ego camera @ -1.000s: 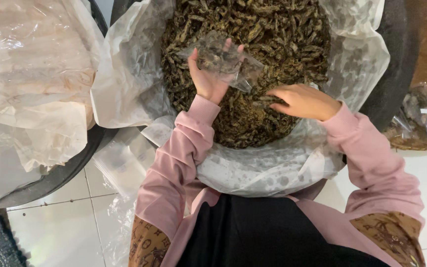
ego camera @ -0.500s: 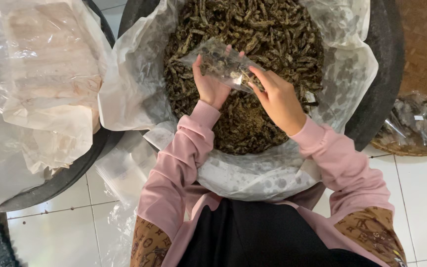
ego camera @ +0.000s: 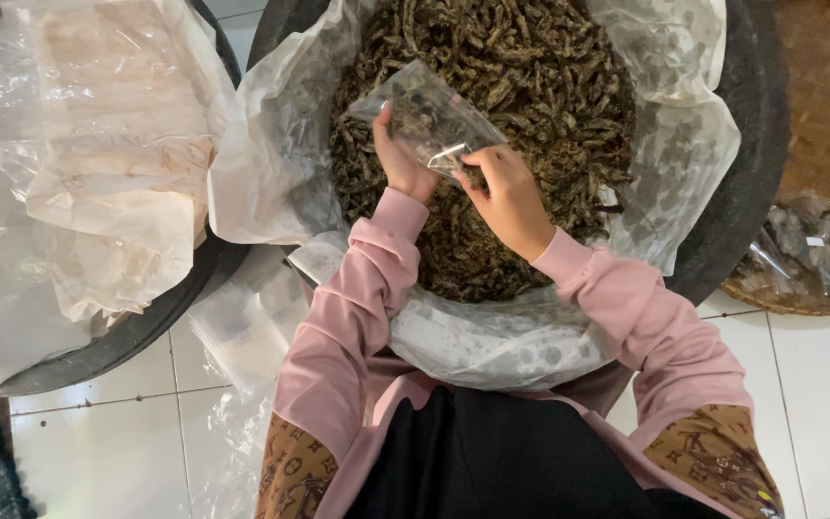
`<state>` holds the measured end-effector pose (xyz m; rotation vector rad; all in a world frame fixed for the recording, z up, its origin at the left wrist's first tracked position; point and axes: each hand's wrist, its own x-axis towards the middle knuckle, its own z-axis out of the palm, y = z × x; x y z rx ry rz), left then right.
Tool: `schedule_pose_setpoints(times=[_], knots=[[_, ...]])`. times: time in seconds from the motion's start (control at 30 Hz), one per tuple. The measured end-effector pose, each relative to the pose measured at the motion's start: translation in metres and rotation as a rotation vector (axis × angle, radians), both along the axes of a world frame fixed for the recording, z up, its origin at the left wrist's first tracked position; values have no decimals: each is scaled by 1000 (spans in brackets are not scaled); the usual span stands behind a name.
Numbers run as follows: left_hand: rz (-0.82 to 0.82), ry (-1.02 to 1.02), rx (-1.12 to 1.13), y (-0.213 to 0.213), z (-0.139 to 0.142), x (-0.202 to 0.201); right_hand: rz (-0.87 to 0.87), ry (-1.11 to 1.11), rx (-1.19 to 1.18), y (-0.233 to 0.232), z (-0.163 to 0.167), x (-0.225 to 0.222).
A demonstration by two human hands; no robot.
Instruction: The person sits on the floor in front of a large paper-lined basin filled with dried seahorses. They hold a small clear plastic bag, pick dried seahorses one at a time from the basin, and place them into the bag, filling several bags over the episode.
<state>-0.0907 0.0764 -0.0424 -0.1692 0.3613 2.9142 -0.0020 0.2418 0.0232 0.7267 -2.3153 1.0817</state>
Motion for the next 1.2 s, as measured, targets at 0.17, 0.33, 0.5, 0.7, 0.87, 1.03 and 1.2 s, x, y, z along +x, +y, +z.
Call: schedule_pose_setpoints(times=[0.17,0.33,0.5,0.7,0.87,1.03,1.2], knots=[[-79,116,-41,6,1,-2,-57,-119,178,-8,1,-9],[-114,193,6,11,10,3,-9,-113,104,-19,-2,-24],[-43,67,-92,14,16,5,-13,-185,29,-23,-2,-34],[-62,168,2,10,11,7,23,-119,47,-16,-2,-30],[-38,175,18,7,5,4,-51,248,213,-6,-8,-30],[-26,17,-32,4,0,2,-75,481,364,5,-14,-37],[23,41,-69,4,-10,-2,-168,452,417,12,-18,-42]])
